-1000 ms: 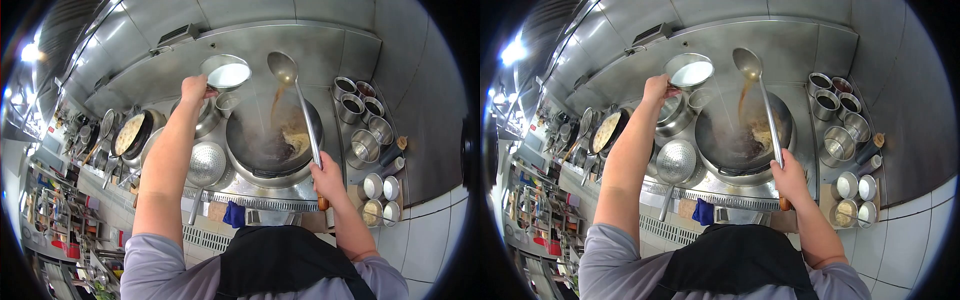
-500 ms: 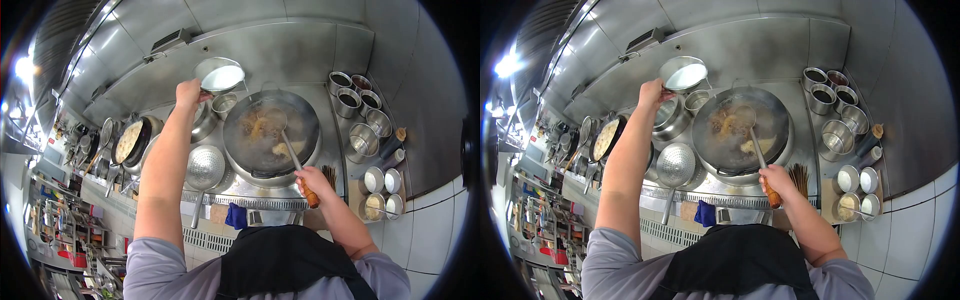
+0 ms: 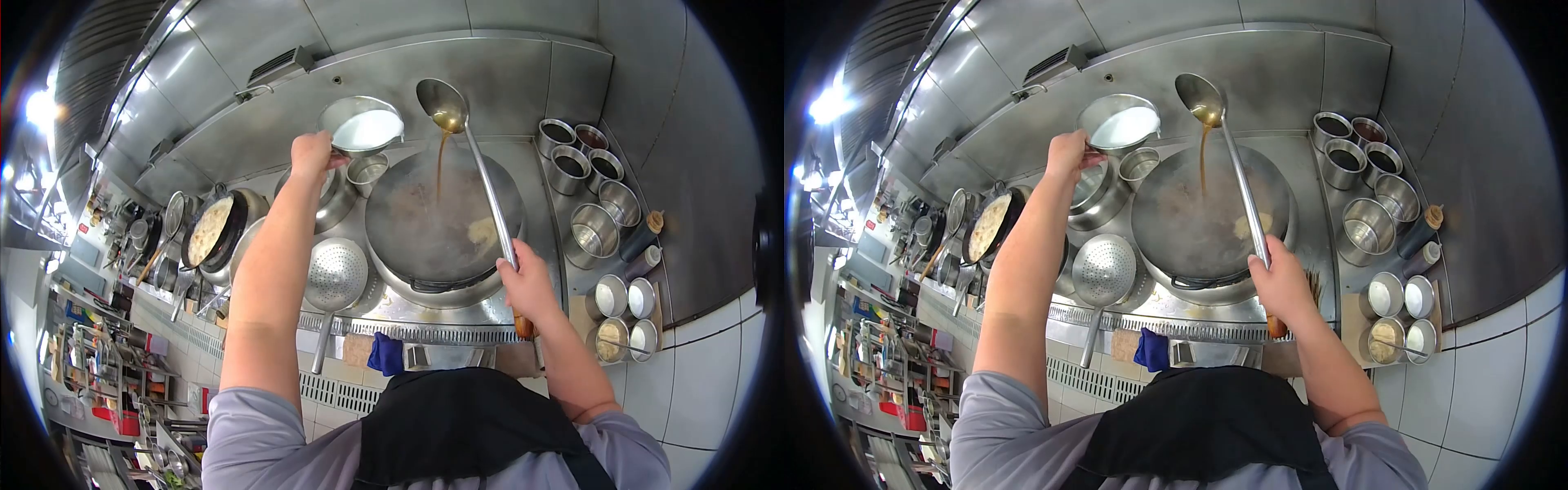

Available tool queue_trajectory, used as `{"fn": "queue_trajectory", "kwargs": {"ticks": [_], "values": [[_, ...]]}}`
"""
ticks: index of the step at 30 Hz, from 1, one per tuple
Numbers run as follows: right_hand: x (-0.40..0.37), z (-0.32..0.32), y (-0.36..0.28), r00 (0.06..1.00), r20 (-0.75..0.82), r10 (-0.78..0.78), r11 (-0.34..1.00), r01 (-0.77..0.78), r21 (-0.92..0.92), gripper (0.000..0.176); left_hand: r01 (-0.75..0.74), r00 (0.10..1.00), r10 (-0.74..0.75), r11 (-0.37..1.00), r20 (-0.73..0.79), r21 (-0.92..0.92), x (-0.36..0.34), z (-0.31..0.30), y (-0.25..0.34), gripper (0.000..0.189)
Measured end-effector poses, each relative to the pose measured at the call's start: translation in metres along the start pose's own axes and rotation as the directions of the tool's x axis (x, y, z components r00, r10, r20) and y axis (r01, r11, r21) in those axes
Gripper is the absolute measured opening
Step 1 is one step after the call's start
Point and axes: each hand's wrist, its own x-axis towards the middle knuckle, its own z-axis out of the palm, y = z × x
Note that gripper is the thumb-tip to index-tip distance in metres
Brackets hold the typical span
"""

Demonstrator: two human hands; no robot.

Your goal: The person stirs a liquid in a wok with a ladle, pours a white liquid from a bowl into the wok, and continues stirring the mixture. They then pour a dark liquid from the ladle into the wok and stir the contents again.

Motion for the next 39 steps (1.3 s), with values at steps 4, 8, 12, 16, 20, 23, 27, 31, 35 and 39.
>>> {"fn": "queue_trajectory", "kwargs": {"ticks": [4, 8, 12, 16, 20, 23, 27, 31, 35, 39], "values": [[0.022, 0.002, 0.037, 0.996, -0.063, -0.066, 0.988, 0.057, -0.146, 0.026, -0.013, 1.0, 0.012, 0.999, -0.01, -0.036, 0.0, 0.003, 0.0, 0.014], [0.038, 0.023, 0.092, 0.987, -0.143, -0.075, 0.868, -0.006, -0.497, 0.028, -0.013, 1.0, 0.012, 0.999, -0.005, -0.048, 0.001, 0.002, 0.002, 0.013], [0.022, 0.037, 0.086, 0.926, 0.157, 0.343, 0.939, -0.338, -0.061, 0.026, -0.014, 1.0, 0.014, 0.998, -0.012, -0.056, -0.002, 0.005, 0.003, 0.013], [0.016, 0.026, 0.069, 0.817, 0.481, 0.317, 0.643, -0.558, 0.524, 0.016, 0.001, 1.0, -0.001, 0.999, -0.014, -0.042, -0.004, 0.005, 0.005, 0.014], [0.016, 0.019, 0.053, 0.863, 0.401, 0.308, 0.762, -0.476, 0.439, 0.016, 0.018, 1.0, -0.017, 0.999, 0.003, -0.048, -0.005, 0.003, 0.003, 0.016], [0.013, 0.008, 0.029, 0.906, 0.327, 0.27, 0.859, -0.38, 0.343, 0.018, 0.032, 0.999, -0.031, 0.998, 0.009, -0.052, -0.003, 0.001, -0.001, 0.019], [-0.002, -0.004, -0.001, 0.968, 0.189, 0.163, 0.956, -0.202, 0.213, 0.018, 0.014, 1.0, -0.014, 0.999, 0.007, -0.047, -0.004, 0.001, 0.001, 0.019], [0.0, -0.01, 0.009, 1.0, 0.005, 0.008, 1.0, -0.008, 0.022, 0.025, 0.014, 1.0, -0.014, 1.0, 0.015, -0.022, -0.001, -0.001, 0.002, 0.02], [0.022, -0.014, 0.04, 0.989, -0.121, -0.086, 0.921, 0.032, -0.389, 0.037, 0.011, 1.0, -0.011, 0.999, -0.006, -0.038, -0.001, 0.002, 0.006, 0.019], [0.034, 0.001, 0.071, 0.991, -0.108, 0.08, 0.782, -0.13, -0.609, 0.035, 0.011, 1.0, -0.012, 1.0, -0.007, -0.02, 0.001, 0.003, 0.005, 0.018]]}}
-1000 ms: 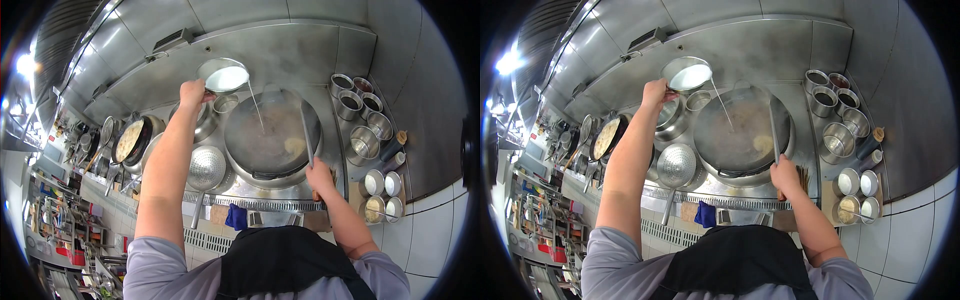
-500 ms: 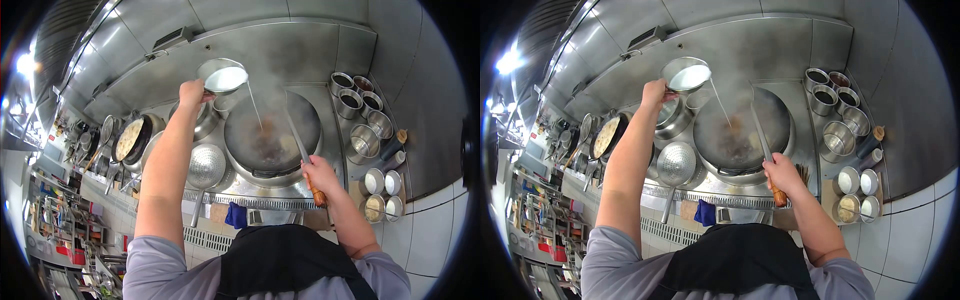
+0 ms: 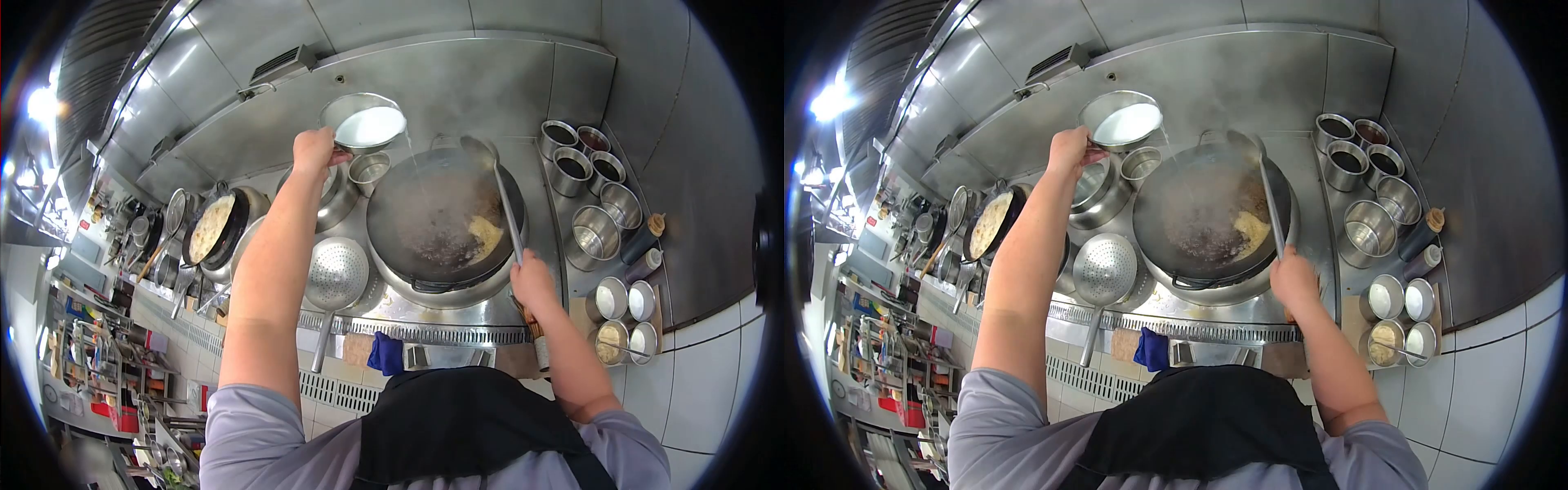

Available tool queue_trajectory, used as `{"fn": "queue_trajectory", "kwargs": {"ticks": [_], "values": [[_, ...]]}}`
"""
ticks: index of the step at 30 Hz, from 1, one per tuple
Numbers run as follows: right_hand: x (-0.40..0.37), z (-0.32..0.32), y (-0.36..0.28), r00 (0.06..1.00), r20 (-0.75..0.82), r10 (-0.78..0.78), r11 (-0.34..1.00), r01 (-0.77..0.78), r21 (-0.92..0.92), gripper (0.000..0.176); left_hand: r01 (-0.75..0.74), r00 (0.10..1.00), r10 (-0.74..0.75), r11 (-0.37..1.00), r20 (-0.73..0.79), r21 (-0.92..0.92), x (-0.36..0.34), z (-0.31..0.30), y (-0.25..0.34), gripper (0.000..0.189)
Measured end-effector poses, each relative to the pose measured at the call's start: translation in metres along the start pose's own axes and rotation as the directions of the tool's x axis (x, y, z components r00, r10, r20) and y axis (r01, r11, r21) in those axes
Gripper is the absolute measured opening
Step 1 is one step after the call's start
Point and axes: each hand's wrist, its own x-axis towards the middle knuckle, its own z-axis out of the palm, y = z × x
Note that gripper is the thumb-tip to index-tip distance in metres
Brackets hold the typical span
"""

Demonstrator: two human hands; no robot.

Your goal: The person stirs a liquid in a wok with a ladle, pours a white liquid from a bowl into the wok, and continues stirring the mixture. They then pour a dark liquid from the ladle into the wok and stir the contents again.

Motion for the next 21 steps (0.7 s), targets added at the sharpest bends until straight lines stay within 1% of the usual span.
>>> {"fn": "queue_trajectory", "kwargs": {"ticks": [1, 3, 4, 5, 6, 7, 8, 9, 11, 12, 13, 15, 16, 18, 19, 21], "values": [[-0.003, 0.012, 0.008, 1.0, 0.004, -0.01, 1.0, 0.01, 0.001, 0.035, 0.0, 1.0, 0.0, 1.0, -0.011, 0.001, 0.002, 0.002, -0.005, 0.018], [-0.01, 0.04, 0.016, 0.994, 0.043, -0.096, 0.995, 0.096, 0.019, 0.029, -0.111, 0.993, 0.114, 0.99, 0.037, -0.085, 0.009, -0.001, -0.015, 0.021], [-0.017, 0.037, 0.005, 0.982, 0.19, 0.015, 0.952, -0.072, 0.298, 0.022, -0.107, 0.994, 0.109, 0.993, 0.031, -0.058, 0.014, -0.004, -0.018, 0.022], [-0.025, 0.028, -0.005, 0.924, 0.373, 0.083, 0.816, -0.278, 0.507, 0.017, -0.099, 0.995, 0.1, 0.995, 0.026, -0.033, 0.017, -0.002, -0.02, 0.023], [-0.026, 0.027, -0.006, 0.888, 0.458, 0.034, 0.688, -0.354, 0.634, 0.016, -0.076, 0.997, 0.076, 0.997, 0.012, -0.007, 0.019, -0.001, -0.02, 0.022], [-0.024, 0.023, -0.006, 0.845, 0.534, -0.021, 0.536, -0.441, 0.72, 0.015, -0.051, 0.999, 0.051, 0.999, 0.005, 0.014, 0.02, 0.002, -0.021, 0.022], [-0.024, 0.016, -0.012, 0.821, 0.569, -0.036, 0.491, -0.482, 0.726, 0.014, -0.044, 0.999, 0.044, 0.999, -0.016, -0.015, 0.014, 0.006, -0.019, 0.022], [-0.024, 0.012, -0.015, 0.816, 0.575, -0.053, 0.501, -0.476, 0.722, 0.014, -0.037, 0.999, 0.036, 0.998, -0.027, -0.044, 0.006, 0.01, -0.015, 0.021], [-0.022, 0.005, -0.018, 0.829, 0.556, -0.053, 0.476, -0.469, 0.744, 0.012, -0.021, 0.999, 0.02, 0.999, -0.049, -0.035, 0.004, 0.012, -0.014, 0.021], [-0.022, -0.001, -0.021, 0.845, 0.532, -0.06, 0.513, -0.431, 0.742, 0.012, -0.001, 0.999, 0.0, 1.0, -0.051, -0.026, 0.003, 0.012, -0.013, 0.021], [-0.022, -0.006, -0.023, 0.844, 0.533, -0.058, 0.518, -0.431, 0.739, 0.012, 0.001, 0.999, -0.003, 1.0, -0.053, -0.031, 0.003, 0.012, -0.012, 0.021], [-0.021, -0.013, -0.027, 0.917, 0.389, -0.095, 0.639, -0.244, 0.73, 0.013, 0.021, 0.999, -0.021, 1.0, -0.038, -0.022, 0.002, 0.013, -0.012, 0.021], [-0.024, -0.02, -0.032, 0.916, 0.39, -0.091, 0.642, -0.246, 0.726, 0.013, 0.025, 0.999, -0.026, 0.999, -0.036, -0.026, 0.002, 0.013, -0.013, 0.021], [-0.033, -0.034, -0.048, 0.974, 0.206, -0.095, 0.733, -0.072, 0.676, 0.011, 0.012, 0.999, -0.012, 1.0, -0.033, -0.022, 0.004, 0.013, -0.013, 0.02], [-0.036, -0.037, -0.054, 0.974, 0.206, -0.089, 0.738, -0.074, 0.671, 0.011, 0.016, 0.999, -0.016, 0.999, -0.03, -0.028, 0.006, 0.013, -0.013, 0.02], [-0.041, -0.043, -0.059, 0.996, 0.056, -0.073, 0.73, 0.015, 0.684, 0.018, -0.029, 1.0, 0.029, 0.999, 0.0, -0.034, 0.009, 0.013, -0.015, 0.019]]}}
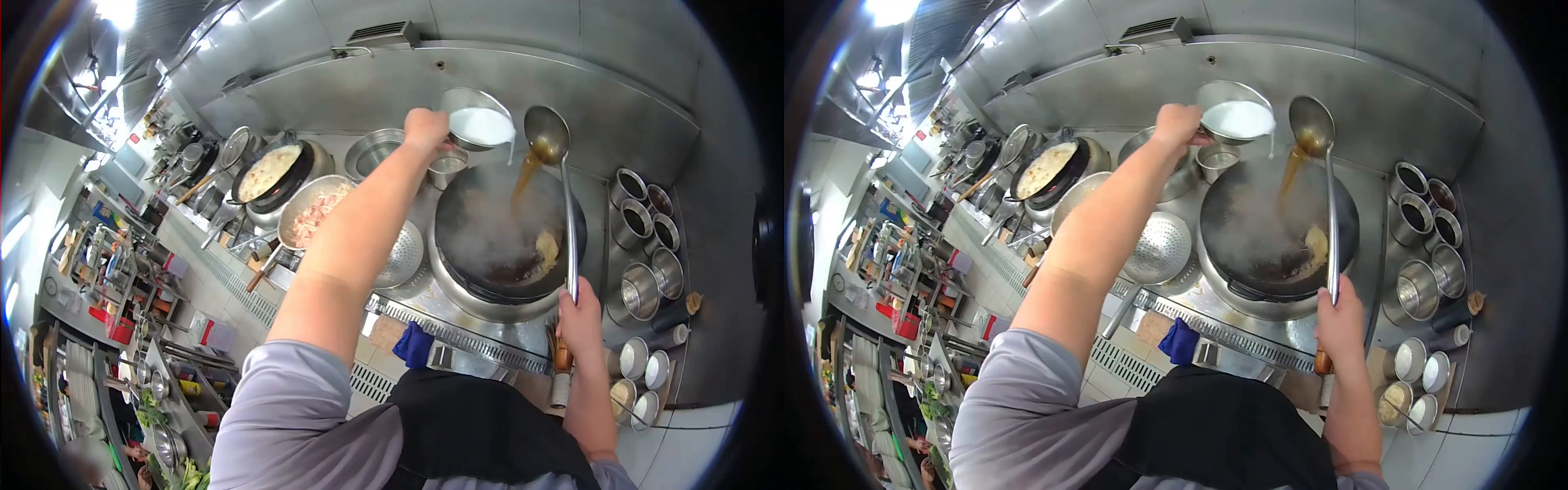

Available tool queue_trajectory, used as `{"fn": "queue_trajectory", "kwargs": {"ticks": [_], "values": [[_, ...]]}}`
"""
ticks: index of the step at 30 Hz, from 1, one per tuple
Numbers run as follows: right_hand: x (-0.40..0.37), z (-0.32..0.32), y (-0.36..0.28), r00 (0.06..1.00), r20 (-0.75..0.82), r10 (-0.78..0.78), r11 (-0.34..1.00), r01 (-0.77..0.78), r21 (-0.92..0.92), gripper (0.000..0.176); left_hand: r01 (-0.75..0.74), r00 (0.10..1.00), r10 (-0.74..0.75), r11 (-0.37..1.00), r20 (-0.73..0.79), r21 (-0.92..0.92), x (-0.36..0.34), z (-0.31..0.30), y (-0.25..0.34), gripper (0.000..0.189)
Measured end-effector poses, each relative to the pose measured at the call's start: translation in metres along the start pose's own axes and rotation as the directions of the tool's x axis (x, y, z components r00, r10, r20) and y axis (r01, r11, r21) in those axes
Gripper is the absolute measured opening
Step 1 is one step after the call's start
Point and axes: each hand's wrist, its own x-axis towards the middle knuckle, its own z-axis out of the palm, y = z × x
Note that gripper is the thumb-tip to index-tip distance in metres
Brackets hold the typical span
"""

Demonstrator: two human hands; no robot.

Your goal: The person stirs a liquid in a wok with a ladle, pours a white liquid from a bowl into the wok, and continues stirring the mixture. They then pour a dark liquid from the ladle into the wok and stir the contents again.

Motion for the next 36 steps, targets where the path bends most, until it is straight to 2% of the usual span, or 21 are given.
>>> {"fn": "queue_trajectory", "kwargs": {"ticks": [2, 4, 6, 8, 9, 13, 14, 15, 16, 18, 20, 23, 25, 26, 28, 29, 31, 32, 34, 35, 36], "values": [[0.008, -0.004, 0.012, 0.999, -0.035, -0.007, 1.0, 0.006, -0.008, 0.022, 0.009, 1.0, -0.009, 1.0, 0.0, -0.016, -0.003, 0.0, 0.0, 0.02], [0.024, -0.011, 0.034, 0.993, -0.046, -0.113, 0.961, 0.097, -0.26, 0.035, 0.005, 1.0, -0.005, 1.0, -0.03, -0.024, -0.004, 0.002, 0.006, 0.024], [0.032, -0.01, 0.045, 0.995, -0.063, -0.074, 0.942, 0.049, -0.331, 0.036, 0.012, 1.0, -0.012, 1.0, -0.011, -0.008, -0.005, 0.002, 0.01, 0.023], [0.04, -0.005, 0.066, 0.985, -0.101, -0.142, 0.751, 0.041, -0.659, 0.03, 0.017, 1.0, -0.016, 1.0, -0.009, 0.008, -0.005, 0.0, 0.013, 0.023], [0.036, 0.001, 0.063, 0.991, -0.12, -0.059, 0.74, -0.037, -0.671, 0.025, 0.023, 1.0, -0.023, 1.0, -0.001, 0.015, -0.004, 0.0, 0.012, 0.021], [0.027, 0.015, 0.095, 0.992, -0.071, -0.107, 0.684, 0.022, -0.73, 0.022, 0.023, 1.0, -0.023, 1.0, 0.001, 0.012, -0.006, 0.001, 0.013, 0.02], [0.023, 0.014, 0.094, 0.983, 0.052, 0.173, 0.929, -0.146, -0.339, 0.02, 0.025, 1.0, -0.025, 1.0, 0.007, 0.014, -0.007, 0.001, 0.013, 0.02], [0.018, 0.014, 0.087, 0.893, 0.28, 0.352, 0.917, -0.389, 0.089, 0.02, 0.025, 1.0, -0.025, 0.999, 0.001, 0.022, -0.008, 0.001, 0.013, 0.02], [0.015, 0.012, 0.079, 0.893, 0.276, 0.356, 0.915, -0.393, 0.091, 0.02, 0.026, 1.0, -0.026, 0.999, -0.004, 0.028, -0.008, 0.001, 0.013, 0.019], [0.012, 0.009, 0.065, 0.824, 0.418, 0.383, 0.793, -0.525, 0.309, 0.018, 0.031, 0.999, -0.031, 0.999, -0.01, 0.032, -0.008, 0.001, 0.011, 0.019], [0.013, 0.006, 0.056, 0.823, 0.424, 0.377, 0.784, -0.527, 0.326, 0.017, 0.032, 0.999, -0.031, 0.999, -0.021, 0.034, -0.006, 0.001, 0.01, 0.019], [0.011, -0.001, 0.038, 0.877, 0.348, 0.33, 0.851, -0.436, 0.292, 0.014, 0.052, 0.999, -0.052, 0.999, 0.007, 0.005, -0.007, -0.001, 0.005, 0.02], [0.011, -0.006, 0.029, 0.931, 0.283, 0.229, 0.94, -0.287, 0.186, 0.012, 0.052, 0.999, -0.052, 0.998, 0.002, -0.024, -0.013, 0.0, 0.007, 0.02], [0.008, -0.008, 0.022, 0.932, 0.281, 0.228, 0.94, -0.286, 0.187, 0.012, 0.05, 0.999, -0.05, 0.998, 0.004, -0.025, -0.016, 0.0, 0.008, 0.02], [0.0, -0.009, 0.006, 0.988, 0.139, 0.066, 0.997, -0.07, 0.023, 0.011, 0.069, 0.998, -0.069, 0.997, 0.003, -0.037, -0.021, -0.001, 0.009, 0.021], [-0.003, -0.011, 0.0, 0.989, 0.133, 0.064, 0.997, -0.068, 0.023, 0.011, 0.066, 0.998, -0.065, 0.997, 0.007, -0.039, -0.022, -0.001, 0.008, 0.021], [-0.008, -0.015, -0.007, 0.998, 0.058, 0.024, 0.996, -0.018, -0.09, 0.03, 0.094, 0.996, -0.094, 0.994, 0.015, -0.062, -0.022, -0.003, 0.004, 0.021], [-0.004, -0.016, -0.002, 0.998, 0.052, 0.025, 0.996, -0.021, -0.091, 0.03, 0.095, 0.995, -0.094, 0.994, 0.021, -0.063, -0.024, -0.005, 0.001, 0.021], [0.01, -0.019, 0.018, 0.99, 0.019, -0.139, 0.971, 0.14, -0.195, 0.037, 0.093, 0.995, -0.087, 0.986, 0.048, -0.135, -0.03, -0.007, -0.003, 0.02], [0.016, -0.02, 0.02, 0.99, 0.013, -0.141, 0.97, 0.14, -0.197, 0.037, 0.09, 0.995, -0.084, 0.986, 0.054, -0.137, -0.034, -0.008, -0.005, 0.02], [0.022, -0.022, 0.02, 0.991, 0.008, -0.131, 0.944, 0.127, -0.305, 0.037, 0.123, 0.992, -0.115, 0.98, 0.06, -0.155, -0.038, -0.01, -0.006, 0.02]]}}
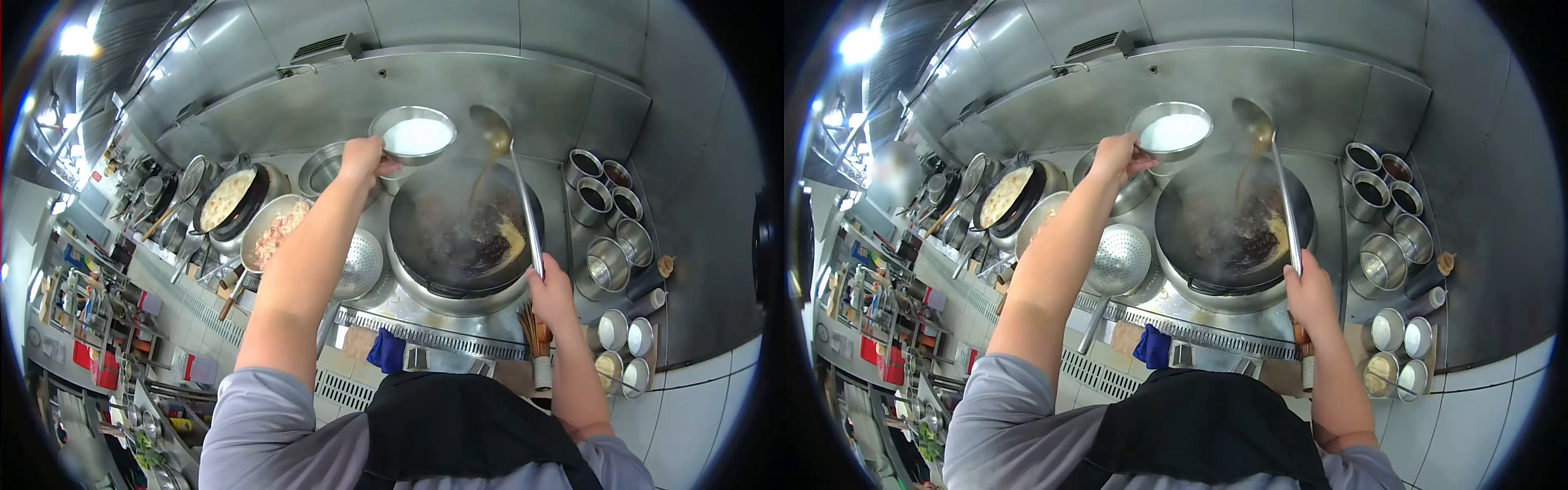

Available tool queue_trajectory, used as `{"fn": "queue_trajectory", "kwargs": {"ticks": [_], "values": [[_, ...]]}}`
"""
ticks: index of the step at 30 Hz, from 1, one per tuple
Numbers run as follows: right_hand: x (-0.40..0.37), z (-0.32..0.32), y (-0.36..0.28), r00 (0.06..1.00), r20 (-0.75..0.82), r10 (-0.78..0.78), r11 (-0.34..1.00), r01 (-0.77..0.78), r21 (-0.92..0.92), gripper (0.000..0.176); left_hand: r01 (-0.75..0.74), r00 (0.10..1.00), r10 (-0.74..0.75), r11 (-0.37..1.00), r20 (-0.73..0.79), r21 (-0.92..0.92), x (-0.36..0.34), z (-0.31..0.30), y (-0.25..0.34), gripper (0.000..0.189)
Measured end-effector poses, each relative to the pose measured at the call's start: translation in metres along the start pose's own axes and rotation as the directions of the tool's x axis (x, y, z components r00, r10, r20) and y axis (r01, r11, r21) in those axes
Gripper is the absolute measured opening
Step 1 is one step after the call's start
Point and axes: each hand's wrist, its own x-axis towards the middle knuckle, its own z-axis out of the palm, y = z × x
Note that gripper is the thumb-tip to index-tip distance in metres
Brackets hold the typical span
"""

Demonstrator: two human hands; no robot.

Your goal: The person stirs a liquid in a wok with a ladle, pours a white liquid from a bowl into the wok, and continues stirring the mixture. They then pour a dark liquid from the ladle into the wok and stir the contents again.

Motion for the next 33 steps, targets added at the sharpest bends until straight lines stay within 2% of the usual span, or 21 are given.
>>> {"fn": "queue_trajectory", "kwargs": {"ticks": [1, 2, 4, 8, 9, 10, 11, 13, 14, 16, 17, 19, 20, 22, 24, 26, 27, 29, 30, 32, 33], "values": [[0.006, 0.0, 0.002, 1.0, -0.002, 0.01, 0.994, -0.01, -0.11, 0.037, 0.031, 1.0, -0.031, 0.999, 0.0, -0.019, -0.003, -0.002, -0.001, 0.019], [0.014, 0.003, 0.007, 1.0, -0.004, 0.005, 0.994, -0.005, -0.107, 0.037, 0.026, 1.0, -0.026, 1.0, -0.001, -0.017, -0.003, -0.004, -0.004, 0.019], [0.031, 0.016, 0.025, 0.998, -0.006, 0.063, 0.937, -0.062, -0.343, 0.037, 0.04, 0.999, -0.039, 0.998, 0.019, -0.046, -0.002, -0.012, -0.014, 0.019], [0.048, 0.057, 0.073, 0.999, -0.039, 0.006, 0.868, -0.025, -0.495, 0.029, 0.056, 0.998, -0.056, 0.998, -0.013, -0.004, -0.014, -0.016, -0.016, 0.017], [0.047, 0.062, 0.069, 0.965, 0.143, 0.221, 0.971, -0.203, -0.129, 0.026, 0.058, 0.998, -0.058, 0.998, -0.013, -0.004, -0.018, -0.017, -0.017, 0.017], [0.043, 0.067, 0.065, 0.862, 0.382, 0.334, 0.876, -0.434, 0.213, 0.023, 0.057, 0.998, -0.057, 0.998, -0.012, -0.016, -0.022, -0.019, -0.018, 0.017], [0.036, 0.068, 0.062, 0.86, 0.382, 0.339, 0.873, -0.439, 0.213, 0.023, 0.057, 0.998, -0.058, 0.998, -0.01, -0.029, -0.025, -0.021, -0.019, 0.017], [0.014, 0.055, 0.047, 0.73, 0.624, 0.279, 0.572, -0.648, 0.502, 0.019, 0.062, 0.998, -0.063, 0.997, -0.015, -0.035, -0.024, -0.029, -0.026, 0.017], [0.005, 0.044, 0.047, 0.729, 0.624, 0.282, 0.572, -0.65, 0.5, 0.019, 0.064, 0.998, -0.066, 0.997, -0.026, -0.041, -0.024, -0.033, -0.029, 0.016], [-0.009, 0.019, 0.052, 0.706, 0.623, 0.337, 0.706, -0.627, 0.329, 0.017, 0.085, 0.996, -0.087, 0.995, -0.03, -0.056, -0.029, -0.038, -0.031, 0.016], [-0.011, 0.01, 0.051, 0.7, 0.631, 0.334, 0.708, -0.628, 0.322, 0.017, 0.078, 0.996, -0.079, 0.996, -0.035, -0.047, -0.031, -0.042, -0.033, 0.015], [-0.016, -0.001, 0.051, 0.793, 0.493, 0.358, 0.9, -0.433, 0.044, 0.016, 0.08, 0.995, -0.082, 0.996, -0.052, -0.037, -0.037, -0.05, -0.035, 0.015], [-0.015, 0.008, 0.051, 0.787, 0.499, 0.363, 0.897, -0.441, 0.042, 0.016, 0.07, 0.995, -0.072, 0.997, -0.063, -0.039, -0.039, -0.052, -0.036, 0.015], [-0.005, 0.042, 0.049, 0.898, 0.31, 0.313, 0.937, -0.344, 0.052, 0.014, 0.066, 0.995, -0.069, 0.997, -0.072, -0.043, -0.044, -0.053, -0.041, 0.016], [-0.005, 0.062, 0.055, 0.9, 0.297, 0.319, 0.93, -0.357, 0.084, 0.015, 0.063, 0.995, -0.07, 0.993, -0.073, -0.097, -0.048, -0.057, -0.045, 0.017], [-0.017, 0.068, 0.059, 0.775, 0.548, 0.314, 0.727, -0.568, 0.387, 0.015, 0.059, 0.994, -0.064, 0.996, -0.084, -0.064, -0.053, -0.061, -0.052, 0.021], [-0.027, 0.052, 0.046, 0.728, 0.588, 0.352, 0.676, -0.632, 0.378, 0.014, 0.054, 0.993, -0.058, 0.998, -0.099, -0.041, -0.054, -0.062, -0.055, 0.026], [-0.037, 0.022, 0.061, 0.697, 0.625, 0.351, 0.646, -0.664, 0.378, 0.026, 0.043, 0.992, -0.049, 0.997, -0.112, -0.06, -0.06, -0.061, -0.06, 0.026], [-0.037, 0.014, 0.062, 0.684, 0.644, 0.343, 0.66, -0.663, 0.353, 0.026, 0.029, 0.992, -0.037, 0.997, -0.123, -0.07, -0.064, -0.063, -0.063, 0.027], [-0.035, 0.012, 0.058, 0.852, 0.39, 0.35, 0.843, -0.468, 0.266, 0.048, 0.015, 0.988, -0.026, 0.997, -0.151, -0.072, -0.077, -0.06, -0.066, 0.025], [-0.028, 0.024, 0.055, 0.845, 0.414, 0.339, 0.848, -0.465, 0.255, 0.048, 0.021, 0.988, -0.036, 0.995, -0.149, -0.102, -0.08, -0.06, -0.072, 0.024]]}}
